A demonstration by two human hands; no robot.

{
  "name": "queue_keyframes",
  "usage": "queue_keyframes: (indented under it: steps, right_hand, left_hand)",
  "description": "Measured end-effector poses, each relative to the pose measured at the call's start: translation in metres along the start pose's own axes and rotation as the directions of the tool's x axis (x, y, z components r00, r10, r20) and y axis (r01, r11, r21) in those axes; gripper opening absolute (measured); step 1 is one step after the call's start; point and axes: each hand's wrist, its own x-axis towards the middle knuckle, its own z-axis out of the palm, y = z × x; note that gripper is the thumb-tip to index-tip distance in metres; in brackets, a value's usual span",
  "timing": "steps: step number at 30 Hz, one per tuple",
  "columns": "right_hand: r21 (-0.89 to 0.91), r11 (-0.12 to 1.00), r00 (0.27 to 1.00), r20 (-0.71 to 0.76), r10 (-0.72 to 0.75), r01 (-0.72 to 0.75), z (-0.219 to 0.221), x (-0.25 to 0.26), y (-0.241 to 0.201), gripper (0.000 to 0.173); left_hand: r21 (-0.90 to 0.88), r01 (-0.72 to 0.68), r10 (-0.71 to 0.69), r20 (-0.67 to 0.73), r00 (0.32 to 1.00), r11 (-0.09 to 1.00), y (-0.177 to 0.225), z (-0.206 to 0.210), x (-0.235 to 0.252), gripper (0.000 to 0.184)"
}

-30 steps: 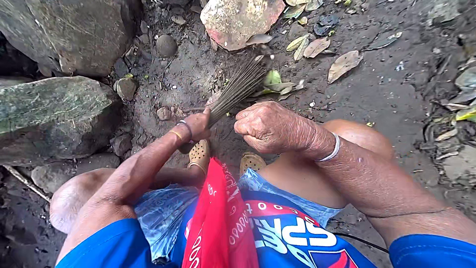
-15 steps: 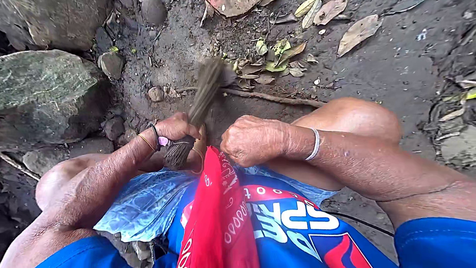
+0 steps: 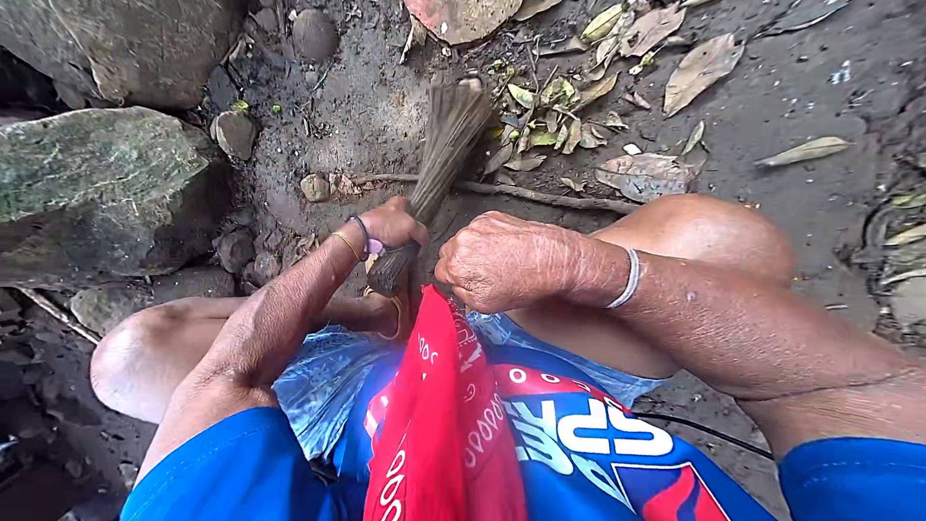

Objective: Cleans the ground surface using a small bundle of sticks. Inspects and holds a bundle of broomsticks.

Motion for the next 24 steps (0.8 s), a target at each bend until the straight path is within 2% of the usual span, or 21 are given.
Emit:
queue_keyframes:
  steps: [1,3,6,9,10,12,13,15,17,20,22,24]
  right_hand:
    - [0.002,1.000,1.000,-0.017,-0.008,0.008,0.003,-0.001,0.000,0.023]
    - [0.016,1.000,0.999,-0.027,-0.026,0.026,0.000,-0.002,0.003,0.026]
    - [0.007,1.000,1.000,-0.013,-0.012,0.012,-0.004,-0.004,0.006,0.027]
    - [-0.019,1.000,0.999,-0.038,-0.013,0.012,-0.002,-0.007,0.005,0.024]
    - [-0.015,1.000,0.999,-0.047,-0.014,0.013,-0.002,-0.007,0.004,0.025]
    - [-0.002,1.000,0.998,-0.054,-0.019,0.019,-0.004,-0.005,0.002,0.026]
    - [0.012,1.000,0.998,-0.058,-0.027,0.028,-0.006,-0.005,0.004,0.027]
    - [0.042,0.998,0.997,-0.055,-0.044,0.047,-0.004,-0.006,0.004,0.027]
    - [0.024,0.998,0.997,-0.054,-0.049,0.050,-0.006,-0.004,0.008,0.028]
    - [0.013,0.999,0.996,-0.071,-0.044,0.045,-0.007,-0.002,0.010,0.028]
    - [0.017,0.998,0.995,-0.089,-0.051,0.053,-0.008,-0.001,0.009,0.028]
    - [0.020,0.999,0.994,-0.098,-0.048,0.050,-0.008,-0.001,0.007,0.027]
  left_hand:
    - [-0.012,-0.060,0.061,0.112,0.992,0.998,-0.007,-0.003,0.001,0.045]
    - [-0.060,-0.128,0.136,0.168,0.976,0.990,-0.010,-0.016,-0.014,0.051]
    - [-0.073,-0.059,0.061,0.027,0.998,0.996,-0.010,-0.034,-0.030,0.045]
    - [-0.014,0.062,-0.064,-0.104,0.993,0.998,-0.018,-0.042,0.012,0.042]
    - [-0.005,0.080,-0.080,-0.121,0.989,0.997,-0.019,-0.038,0.029,0.037]
    - [0.017,0.015,-0.014,-0.069,0.998,1.000,-0.014,-0.022,0.046,0.027]
    - [0.027,-0.025,0.025,-0.001,1.000,0.999,-0.008,-0.018,0.044,0.028]
    - [0.038,-0.067,0.063,0.101,0.993,0.997,-0.004,-0.011,0.020,0.040]
    - [0.048,-0.106,0.097,0.152,0.984,0.993,-0.006,-0.028,0.000,0.054]
    - [-0.041,-0.105,0.108,0.083,0.991,0.994,-0.022,-0.045,0.003,0.060]
    - [-0.103,-0.053,0.052,-0.010,0.999,0.993,-0.029,-0.036,0.022,0.064]
    - [-0.105,-0.044,0.041,-0.028,0.999,0.994,-0.030,-0.016,0.037,0.054]
